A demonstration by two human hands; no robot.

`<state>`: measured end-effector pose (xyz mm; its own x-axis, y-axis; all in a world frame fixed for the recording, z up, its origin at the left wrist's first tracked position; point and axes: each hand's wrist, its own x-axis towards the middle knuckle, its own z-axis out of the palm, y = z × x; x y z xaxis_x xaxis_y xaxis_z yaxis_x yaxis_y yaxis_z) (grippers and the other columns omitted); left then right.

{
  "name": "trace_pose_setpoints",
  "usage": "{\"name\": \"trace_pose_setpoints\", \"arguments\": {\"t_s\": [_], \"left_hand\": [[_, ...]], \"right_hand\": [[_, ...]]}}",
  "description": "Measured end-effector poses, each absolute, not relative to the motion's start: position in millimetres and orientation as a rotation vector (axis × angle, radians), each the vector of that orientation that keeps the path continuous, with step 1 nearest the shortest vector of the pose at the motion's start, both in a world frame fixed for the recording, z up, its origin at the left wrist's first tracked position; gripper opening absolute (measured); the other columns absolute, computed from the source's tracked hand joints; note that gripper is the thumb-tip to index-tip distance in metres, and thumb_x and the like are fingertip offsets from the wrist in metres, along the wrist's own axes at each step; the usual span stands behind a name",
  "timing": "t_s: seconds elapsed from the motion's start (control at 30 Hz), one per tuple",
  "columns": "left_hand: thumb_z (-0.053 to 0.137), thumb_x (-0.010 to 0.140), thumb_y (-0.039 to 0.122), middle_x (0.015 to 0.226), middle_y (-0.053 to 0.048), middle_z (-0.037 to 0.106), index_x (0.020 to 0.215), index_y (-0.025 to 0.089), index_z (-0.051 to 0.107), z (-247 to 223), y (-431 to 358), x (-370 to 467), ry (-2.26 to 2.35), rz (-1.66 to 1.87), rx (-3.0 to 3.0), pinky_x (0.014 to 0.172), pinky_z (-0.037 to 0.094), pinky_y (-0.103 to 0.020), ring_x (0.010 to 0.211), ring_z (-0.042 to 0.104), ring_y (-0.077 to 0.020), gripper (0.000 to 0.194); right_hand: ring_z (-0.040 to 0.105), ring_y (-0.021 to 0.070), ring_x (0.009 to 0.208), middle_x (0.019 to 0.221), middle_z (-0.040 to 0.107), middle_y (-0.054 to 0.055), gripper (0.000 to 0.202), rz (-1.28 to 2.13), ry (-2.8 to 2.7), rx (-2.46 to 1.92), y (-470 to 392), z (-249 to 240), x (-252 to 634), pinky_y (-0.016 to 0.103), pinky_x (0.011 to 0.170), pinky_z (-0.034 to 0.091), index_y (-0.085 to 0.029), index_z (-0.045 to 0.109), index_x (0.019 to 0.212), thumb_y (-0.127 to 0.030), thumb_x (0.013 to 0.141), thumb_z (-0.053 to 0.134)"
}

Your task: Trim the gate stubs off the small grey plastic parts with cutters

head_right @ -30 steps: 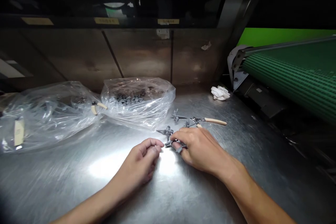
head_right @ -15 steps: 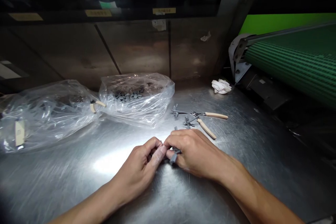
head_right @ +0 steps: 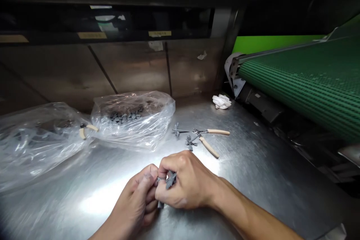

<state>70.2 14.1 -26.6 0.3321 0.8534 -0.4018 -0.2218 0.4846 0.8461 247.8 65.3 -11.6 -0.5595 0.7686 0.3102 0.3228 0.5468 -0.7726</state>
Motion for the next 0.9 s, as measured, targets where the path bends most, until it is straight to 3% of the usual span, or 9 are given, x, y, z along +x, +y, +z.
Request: {"name": "trace_pose_setpoints", "arguments": {"t_s": [0.17, 0.27, 0.37, 0.43, 0.47, 0.57, 0.67, 0.77, 0.9], "left_hand": [[0.081, 0.085, 0.055, 0.057, 0.014, 0.027, 0.077, 0.025, 0.039, -19, 30, 63, 1.012, 0.968, 0.502, 0.038, 0.015, -0.015, 0.048, 0.008, -0.0046, 0.052], [0.077, 0.083, 0.043, 0.059, 0.011, 0.037, 0.077, 0.024, 0.043, -15, 44, 51, 0.976, 1.071, 0.418, 0.034, 0.017, -0.015, 0.047, 0.012, -0.0050, 0.040], [0.068, 0.087, 0.037, 0.061, 0.008, 0.042, 0.080, 0.022, 0.050, -18, 50, 45, 0.858, 0.931, 0.331, 0.033, 0.016, -0.015, 0.045, 0.015, -0.0051, 0.024], [0.065, 0.086, 0.030, 0.063, 0.007, 0.043, 0.081, 0.020, 0.052, -22, 51, 46, 0.821, 0.885, 0.282, 0.034, 0.015, -0.014, 0.044, 0.018, -0.0048, 0.017], [0.064, 0.085, 0.026, 0.064, 0.006, 0.044, 0.082, 0.020, 0.052, -23, 51, 47, 0.813, 0.886, 0.263, 0.034, 0.014, -0.014, 0.044, 0.019, -0.0048, 0.013], [0.062, 0.081, 0.019, 0.069, 0.004, 0.046, 0.082, 0.020, 0.051, -23, 52, 48, 0.793, 0.909, 0.242, 0.036, 0.018, -0.015, 0.045, 0.026, -0.0054, 0.011], [0.059, 0.079, 0.013, 0.073, 0.001, 0.052, 0.079, 0.019, 0.049, -19, 55, 47, 0.793, 0.920, 0.250, 0.037, 0.023, -0.015, 0.046, 0.032, -0.0059, 0.011], [0.056, 0.079, 0.008, 0.080, -0.004, 0.059, 0.077, 0.017, 0.052, -14, 58, 43, 0.821, 0.953, 0.273, 0.038, 0.031, -0.015, 0.048, 0.037, -0.0055, 0.009], [0.053, 0.087, 0.008, 0.071, 0.001, 0.052, 0.083, 0.015, 0.059, -4, 59, 32, 0.879, 1.010, 0.309, 0.036, 0.030, -0.015, 0.046, 0.038, -0.0069, 0.010]], "right_hand": [[0.040, 0.0096, 0.052, 0.057, 0.045, -0.006, 0.010, 0.989, -2.080, -0.812, 63, -13, 246, 0.026, 0.052, 0.033, -0.023, 0.048, 0.067, -0.021, 0.070, 0.057], [0.050, 0.0109, 0.059, 0.066, 0.056, -0.004, 0.007, 1.021, -2.150, -0.814, 62, -1, 253, 0.026, 0.058, 0.038, -0.021, 0.062, 0.076, -0.023, 0.075, 0.069], [0.067, 0.0181, 0.083, 0.095, 0.076, 0.001, 0.043, 0.951, -2.260, -0.947, 67, 11, 267, 0.029, 0.075, 0.052, -0.024, 0.080, 0.106, -0.047, 0.071, 0.092], [0.072, 0.0227, 0.095, 0.110, 0.079, 0.005, 0.058, 0.840, -2.248, -1.101, 77, 16, 277, 0.034, 0.085, 0.057, -0.026, 0.082, 0.117, -0.064, 0.074, 0.089], [0.073, 0.0235, 0.096, 0.112, 0.080, 0.007, 0.055, 0.775, -2.216, -1.188, 83, 17, 282, 0.035, 0.086, 0.058, -0.024, 0.082, 0.119, -0.067, 0.084, 0.081], [0.073, 0.0239, 0.091, 0.104, 0.079, 0.012, 0.052, 0.552, -2.093, -1.476, 109, 15, 289, 0.039, 0.082, 0.059, -0.017, 0.078, 0.126, -0.060, 0.106, 0.056], [0.073, 0.0239, 0.095, 0.109, 0.078, 0.012, 0.047, 0.368, -2.071, -1.704, 138, 9, 281, 0.044, 0.090, 0.059, -0.016, 0.076, 0.121, -0.057, 0.102, 0.069], [0.072, 0.0225, 0.097, 0.103, 0.076, 0.008, 0.042, 0.302, -2.135, -1.835, 161, 3, 265, 0.045, 0.095, 0.059, -0.017, 0.075, 0.103, -0.059, 0.101, 0.075], [0.072, 0.0205, 0.091, 0.096, 0.075, 0.004, 0.032, 0.253, -2.182, -1.814, 166, 2, 250, 0.043, 0.092, 0.060, -0.018, 0.075, 0.102, -0.049, 0.106, 0.073]]}}
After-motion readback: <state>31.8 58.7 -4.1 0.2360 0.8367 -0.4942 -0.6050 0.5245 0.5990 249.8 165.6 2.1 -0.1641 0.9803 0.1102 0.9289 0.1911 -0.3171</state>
